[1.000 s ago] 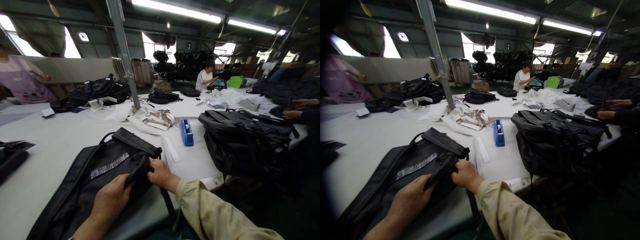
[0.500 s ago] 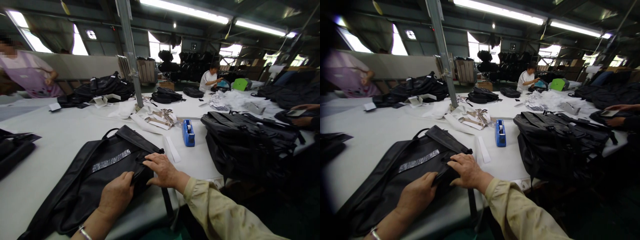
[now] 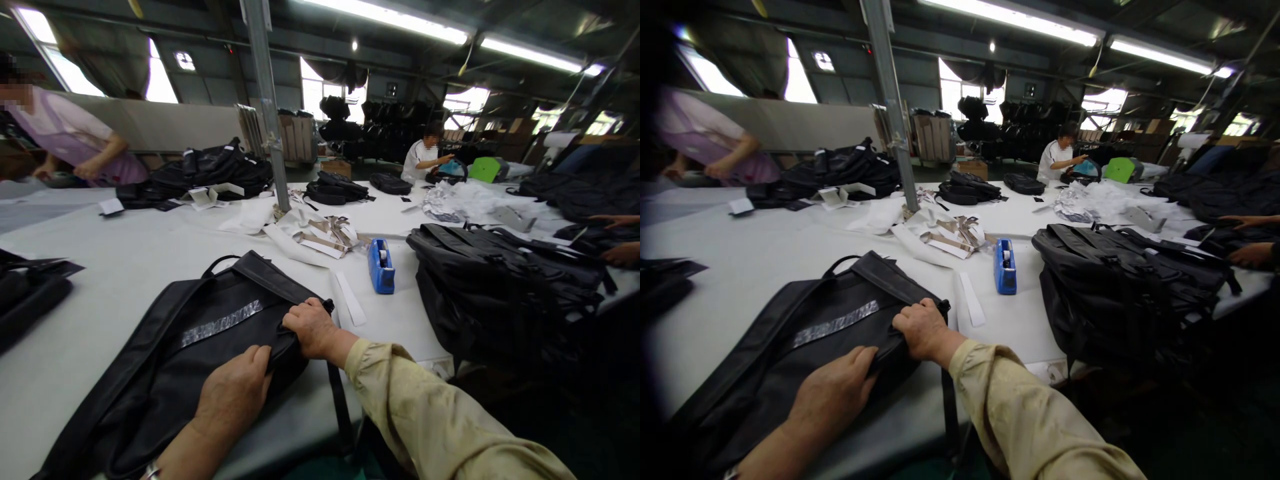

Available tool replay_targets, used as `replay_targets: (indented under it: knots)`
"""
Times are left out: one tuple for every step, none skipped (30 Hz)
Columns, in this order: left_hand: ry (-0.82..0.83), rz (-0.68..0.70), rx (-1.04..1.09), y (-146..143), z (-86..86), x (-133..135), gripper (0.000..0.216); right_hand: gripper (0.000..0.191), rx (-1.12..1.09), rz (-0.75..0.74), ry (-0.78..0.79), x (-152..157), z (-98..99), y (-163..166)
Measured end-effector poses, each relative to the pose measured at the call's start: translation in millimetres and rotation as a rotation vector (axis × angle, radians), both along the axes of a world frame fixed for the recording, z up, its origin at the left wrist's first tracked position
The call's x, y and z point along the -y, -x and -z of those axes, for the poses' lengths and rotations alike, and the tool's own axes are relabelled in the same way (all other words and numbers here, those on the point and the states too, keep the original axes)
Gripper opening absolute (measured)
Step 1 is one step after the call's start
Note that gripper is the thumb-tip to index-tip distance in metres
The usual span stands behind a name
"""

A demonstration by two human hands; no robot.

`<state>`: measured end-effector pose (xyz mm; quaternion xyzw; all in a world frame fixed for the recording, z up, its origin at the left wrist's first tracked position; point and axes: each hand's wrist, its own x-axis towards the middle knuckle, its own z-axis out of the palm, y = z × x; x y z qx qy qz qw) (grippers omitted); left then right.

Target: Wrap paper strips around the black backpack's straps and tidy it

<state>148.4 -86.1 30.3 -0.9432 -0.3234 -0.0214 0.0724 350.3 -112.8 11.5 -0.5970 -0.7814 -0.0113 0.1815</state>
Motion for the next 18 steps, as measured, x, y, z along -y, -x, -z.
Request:
replay_targets:
  knots:
    - [0.014,-0.011,0.005,0,0.6,0,0.022,0.019,-0.001,-0.024,0.019,1,-2.7,-2]
    - [0.025,-0.023,0.014,0,1.2,-1,0.021,0.025,-0.011,-0.055,0.037,3,-5.5,-4]
    - [0.033,-0.034,0.026,0,1.8,-2,0.021,0.035,-0.035,-0.089,0.051,5,-8.0,-6]
    - [0.041,-0.042,0.035,0,2.3,-3,0.021,0.047,-0.071,-0.124,0.064,8,-9.7,-8]
    - [0.051,-0.046,0.044,1,2.4,-4,0.021,0.059,-0.116,-0.150,0.074,11,-10.4,-10]
    - [0.059,-0.045,0.051,1,2.0,-4,0.021,0.069,-0.162,-0.161,0.080,13,-9.8,-11]
    - [0.067,-0.043,0.052,0,1.1,-5,0.021,0.074,-0.202,-0.155,0.082,16,-8.0,-10]
    - [0.074,-0.041,0.049,-1,-0.2,-4,0.021,0.075,-0.233,-0.131,0.077,17,-5.3,-8]
    - [0.079,-0.040,0.043,-2,-2.0,-4,0.021,0.071,-0.252,-0.094,0.070,19,-2.1,-5]
    - [0.083,-0.039,0.035,-3,-3.9,-4,0.021,0.065,-0.265,-0.049,0.062,19,1.2,-1]
    - [0.086,-0.037,0.024,-4,-6.0,-4,0.022,0.058,-0.274,0.005,0.054,18,3.9,3]
    - [0.088,-0.035,0.011,-5,-7.8,-4,0.022,0.051,-0.284,0.062,0.047,17,6.0,8]
    - [0.087,-0.031,-0.002,-6,-9.4,-5,0.022,0.045,-0.293,0.118,0.044,16,7.3,13]
    - [0.084,-0.024,-0.014,-7,-10.4,-5,0.022,0.040,-0.298,0.169,0.043,14,8.0,17]
    - [0.080,-0.016,-0.028,-8,-10.9,-5,0.022,0.037,-0.294,0.210,0.043,12,8.2,20]
    - [0.076,-0.004,-0.041,-8,-10.7,-5,0.021,0.034,-0.279,0.231,0.041,11,8.3,22]
    - [0.070,0.015,-0.053,-9,-9.7,-5,0.022,0.032,-0.251,0.229,0.039,10,8.7,23]
    - [0.064,0.039,-0.059,-9,-8.0,-4,0.023,0.030,-0.210,0.208,0.035,10,9.5,23]
